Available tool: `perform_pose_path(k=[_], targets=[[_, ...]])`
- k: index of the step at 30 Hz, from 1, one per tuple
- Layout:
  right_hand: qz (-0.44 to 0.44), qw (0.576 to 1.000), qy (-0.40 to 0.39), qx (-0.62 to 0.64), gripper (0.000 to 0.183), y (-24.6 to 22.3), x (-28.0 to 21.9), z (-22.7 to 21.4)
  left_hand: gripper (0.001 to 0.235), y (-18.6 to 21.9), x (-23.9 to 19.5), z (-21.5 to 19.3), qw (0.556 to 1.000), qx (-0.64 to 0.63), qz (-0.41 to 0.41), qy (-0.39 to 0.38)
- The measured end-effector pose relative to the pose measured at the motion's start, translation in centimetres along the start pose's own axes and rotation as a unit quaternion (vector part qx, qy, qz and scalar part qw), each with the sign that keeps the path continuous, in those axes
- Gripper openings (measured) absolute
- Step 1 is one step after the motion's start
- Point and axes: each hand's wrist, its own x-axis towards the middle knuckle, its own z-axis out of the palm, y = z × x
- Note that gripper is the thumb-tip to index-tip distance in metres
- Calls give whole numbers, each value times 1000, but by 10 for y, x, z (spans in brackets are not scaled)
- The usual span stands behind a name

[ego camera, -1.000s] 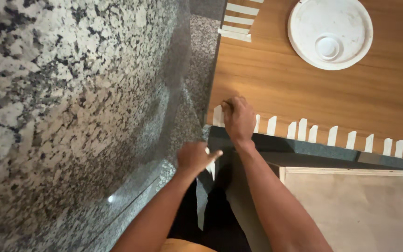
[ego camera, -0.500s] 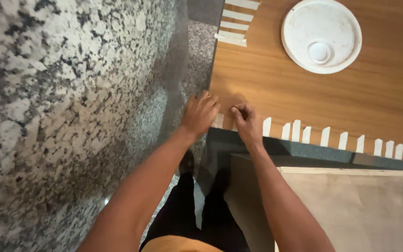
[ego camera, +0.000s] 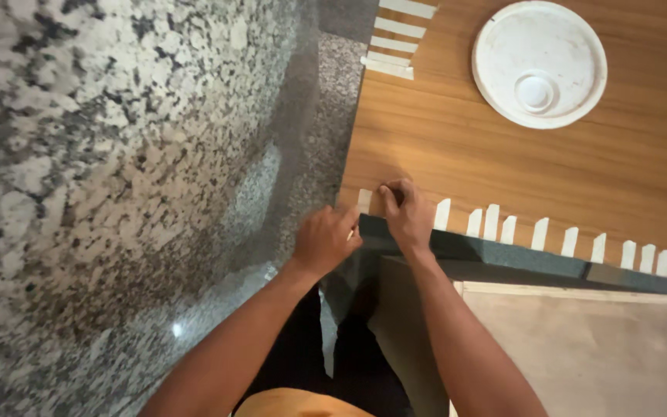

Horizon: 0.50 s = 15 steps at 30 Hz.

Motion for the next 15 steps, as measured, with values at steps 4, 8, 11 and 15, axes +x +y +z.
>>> perform_pose_path(k=[4,8,11,15], targets=[[-41,998,25,-51,14,-9,4,0,19,-4,9,-1,999,-24,3,20],[-52,998,19,-43,15,-13,2,2,19,-7,2,-9,996,-41,59,60],[-81,995,38,-47,13,-20,1,7,24,-9,0,-17,996,-54,38,67],[-79,995,-34,-49,10,-26,1,6,23,-13,7,-31,990,-60,-59,117]])
